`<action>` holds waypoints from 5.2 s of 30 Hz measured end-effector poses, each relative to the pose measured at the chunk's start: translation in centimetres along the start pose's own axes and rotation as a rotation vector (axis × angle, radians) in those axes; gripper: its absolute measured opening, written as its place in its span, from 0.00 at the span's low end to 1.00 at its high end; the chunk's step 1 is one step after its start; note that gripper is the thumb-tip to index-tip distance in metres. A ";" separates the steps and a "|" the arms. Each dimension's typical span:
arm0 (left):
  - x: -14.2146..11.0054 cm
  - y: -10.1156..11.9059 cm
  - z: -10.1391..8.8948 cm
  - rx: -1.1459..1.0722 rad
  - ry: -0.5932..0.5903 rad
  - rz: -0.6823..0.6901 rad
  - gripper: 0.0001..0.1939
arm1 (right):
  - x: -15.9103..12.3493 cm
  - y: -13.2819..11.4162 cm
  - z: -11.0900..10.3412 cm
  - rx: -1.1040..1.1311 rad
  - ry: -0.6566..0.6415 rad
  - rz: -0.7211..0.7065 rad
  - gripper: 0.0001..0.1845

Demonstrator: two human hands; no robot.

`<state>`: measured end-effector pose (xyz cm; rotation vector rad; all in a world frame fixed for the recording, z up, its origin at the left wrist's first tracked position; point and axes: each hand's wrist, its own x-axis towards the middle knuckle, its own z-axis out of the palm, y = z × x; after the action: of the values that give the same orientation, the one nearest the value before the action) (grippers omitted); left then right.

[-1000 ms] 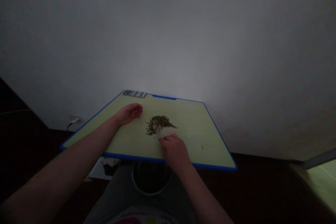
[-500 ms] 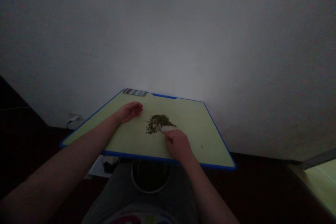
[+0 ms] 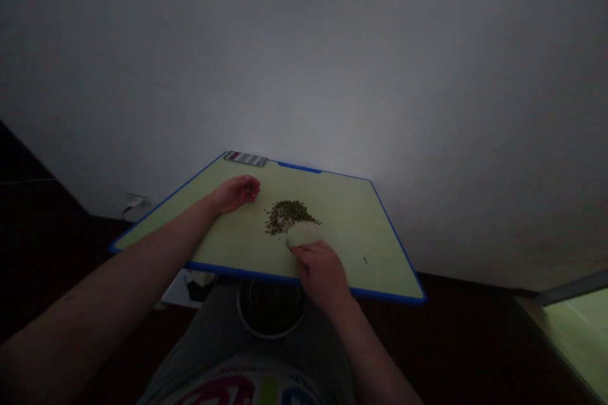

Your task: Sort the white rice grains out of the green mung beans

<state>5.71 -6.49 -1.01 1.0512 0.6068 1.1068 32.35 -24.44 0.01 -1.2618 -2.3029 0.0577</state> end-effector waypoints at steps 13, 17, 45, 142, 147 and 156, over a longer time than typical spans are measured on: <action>0.0 -0.1 -0.1 0.004 -0.008 0.013 0.10 | 0.9 -0.1 0.6 -0.091 -0.025 0.052 0.18; 0.0 -0.1 -0.1 0.006 0.001 0.006 0.10 | 1.1 0.7 0.6 -0.081 0.012 0.058 0.18; 0.1 -0.1 -0.2 0.024 -0.026 0.008 0.11 | 0.7 -0.1 0.8 -0.035 -0.033 -0.038 0.17; -0.1 0.0 0.1 0.022 -0.016 0.011 0.11 | 4.2 -0.3 1.7 0.190 0.023 0.079 0.14; -0.1 0.0 0.1 0.022 0.000 0.003 0.10 | 5.1 -0.7 1.6 0.238 -0.028 0.054 0.12; -0.2 0.1 0.2 0.028 0.002 -0.004 0.10 | 7.0 -2.1 2.1 0.310 -0.182 0.015 0.12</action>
<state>5.71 -6.77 -0.84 1.0727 0.6269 1.0990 26.73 -19.56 1.68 -1.1523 -2.3214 0.5346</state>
